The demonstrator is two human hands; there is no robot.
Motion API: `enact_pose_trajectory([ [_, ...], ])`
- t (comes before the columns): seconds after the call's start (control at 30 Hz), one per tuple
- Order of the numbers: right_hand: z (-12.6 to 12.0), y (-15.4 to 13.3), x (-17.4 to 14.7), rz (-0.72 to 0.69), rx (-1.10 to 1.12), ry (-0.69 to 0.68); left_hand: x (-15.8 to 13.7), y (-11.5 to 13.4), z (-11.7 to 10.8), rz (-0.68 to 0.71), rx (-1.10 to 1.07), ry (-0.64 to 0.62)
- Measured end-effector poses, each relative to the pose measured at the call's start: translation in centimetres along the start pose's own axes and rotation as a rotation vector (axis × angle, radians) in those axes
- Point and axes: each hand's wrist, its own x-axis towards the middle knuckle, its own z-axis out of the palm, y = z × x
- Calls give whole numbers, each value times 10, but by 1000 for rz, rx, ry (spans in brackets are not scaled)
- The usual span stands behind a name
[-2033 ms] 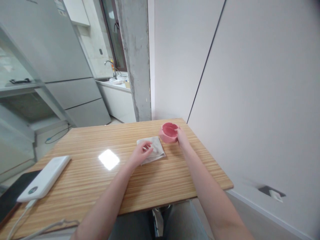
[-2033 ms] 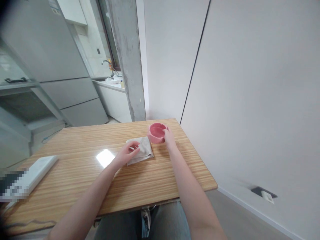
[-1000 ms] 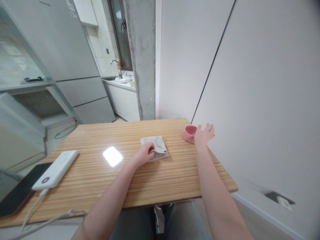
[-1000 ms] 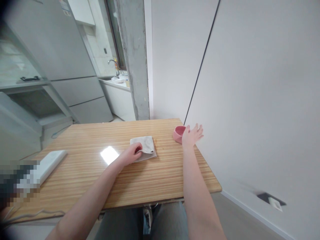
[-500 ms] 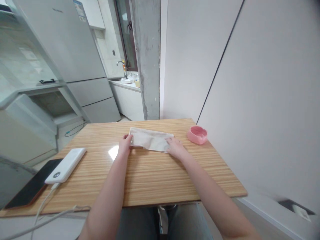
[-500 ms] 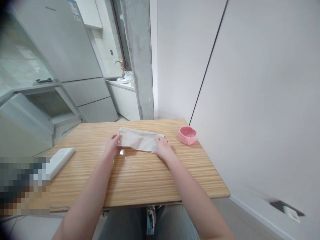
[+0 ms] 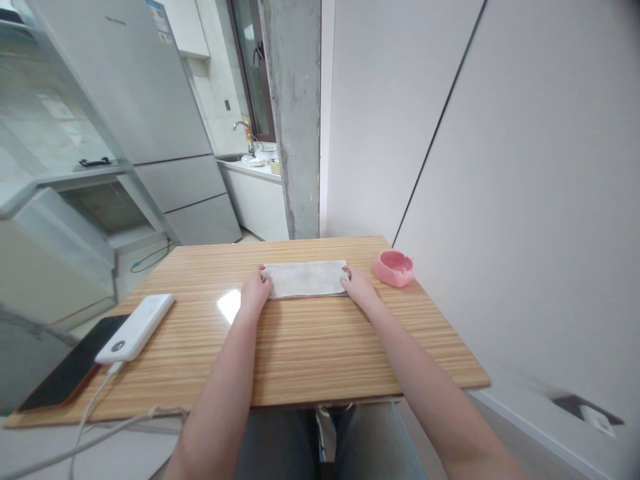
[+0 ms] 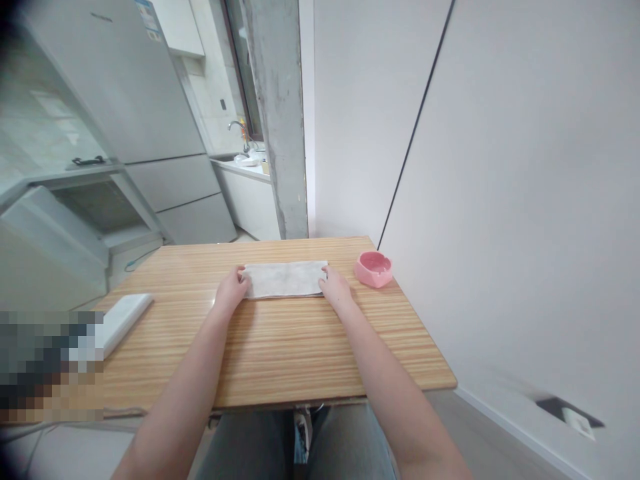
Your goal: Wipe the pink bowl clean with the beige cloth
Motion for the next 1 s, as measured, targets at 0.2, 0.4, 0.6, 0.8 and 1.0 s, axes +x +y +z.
enact_pose_trajectory([
  [0.2,-3,1,-3,20,-86,-66,-3,2,0,-43,96,17],
  [0.4,3,-6,-10,-177,-176,142,-11,7,-5,-109,238,-75],
  [0.6,12,-6,-11,-213,-175,-18,-9,12,0,20,17,-182],
  [0.8,9,-5,-13,-246,-150,-76,-6,6,-15,-60,-168,158],
  [1.0,23,-24,-24,-341,-107,-82,-28,45,4,347,-188,344],
])
